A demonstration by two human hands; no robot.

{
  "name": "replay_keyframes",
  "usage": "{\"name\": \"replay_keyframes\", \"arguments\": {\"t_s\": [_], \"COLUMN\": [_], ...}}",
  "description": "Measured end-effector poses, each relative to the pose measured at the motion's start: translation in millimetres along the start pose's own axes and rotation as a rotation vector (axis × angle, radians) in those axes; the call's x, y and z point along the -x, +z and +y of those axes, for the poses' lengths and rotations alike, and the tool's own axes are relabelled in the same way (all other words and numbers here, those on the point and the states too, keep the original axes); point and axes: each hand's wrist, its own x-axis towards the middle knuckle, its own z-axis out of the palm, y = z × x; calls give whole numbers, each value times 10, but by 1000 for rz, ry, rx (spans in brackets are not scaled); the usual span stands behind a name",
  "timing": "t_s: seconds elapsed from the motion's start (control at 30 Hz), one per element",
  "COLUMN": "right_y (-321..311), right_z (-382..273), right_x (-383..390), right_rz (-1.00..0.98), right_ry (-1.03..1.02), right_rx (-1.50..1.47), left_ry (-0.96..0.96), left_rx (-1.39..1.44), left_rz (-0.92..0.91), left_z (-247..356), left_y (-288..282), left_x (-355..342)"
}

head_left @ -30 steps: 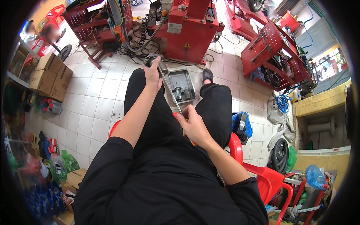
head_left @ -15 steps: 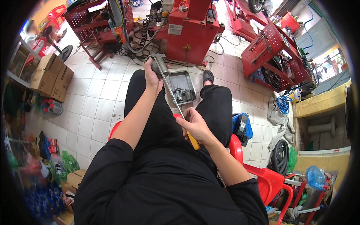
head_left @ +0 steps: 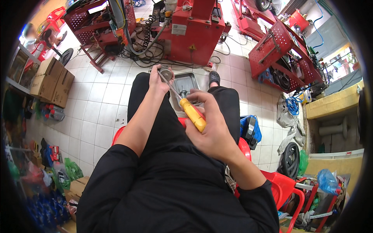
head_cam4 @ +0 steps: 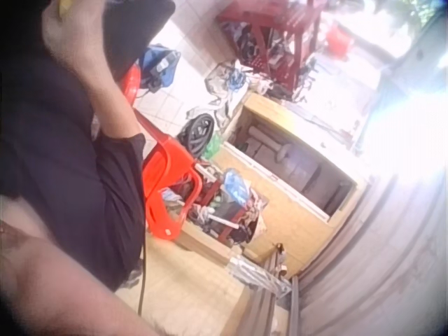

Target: The person sits on a chair and uses a screwdriver to disassemble a cylindrical mechanical part, removing a bolt and a small internal component. They place the removed parts into a metal tray and then reassemble the part by hand, tightening the bolt.

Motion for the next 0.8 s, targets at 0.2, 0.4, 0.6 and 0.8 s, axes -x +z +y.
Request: {"name": "replay_keyframes", "arguments": {"t_s": [0.2, 0.4, 0.6, 0.8], "right_y": [74, -81, -197, -288], "right_z": [-37, 7, -46, 37], "right_x": [-210, -308, -226, -325], "right_rz": [154, 132, 92, 224], "right_ry": [-513, -518, -540, -609], "right_rx": [411, 452, 566, 756], "left_ry": [-108, -217, -142, -126], "left_rx": [29, -212, -410, -518], "left_rz": [18, 119, 66, 64], "left_z": [-170, -498, -669, -791], "left_y": [138, 47, -16, -96], "left_x": [31, 332, 340, 214]}}
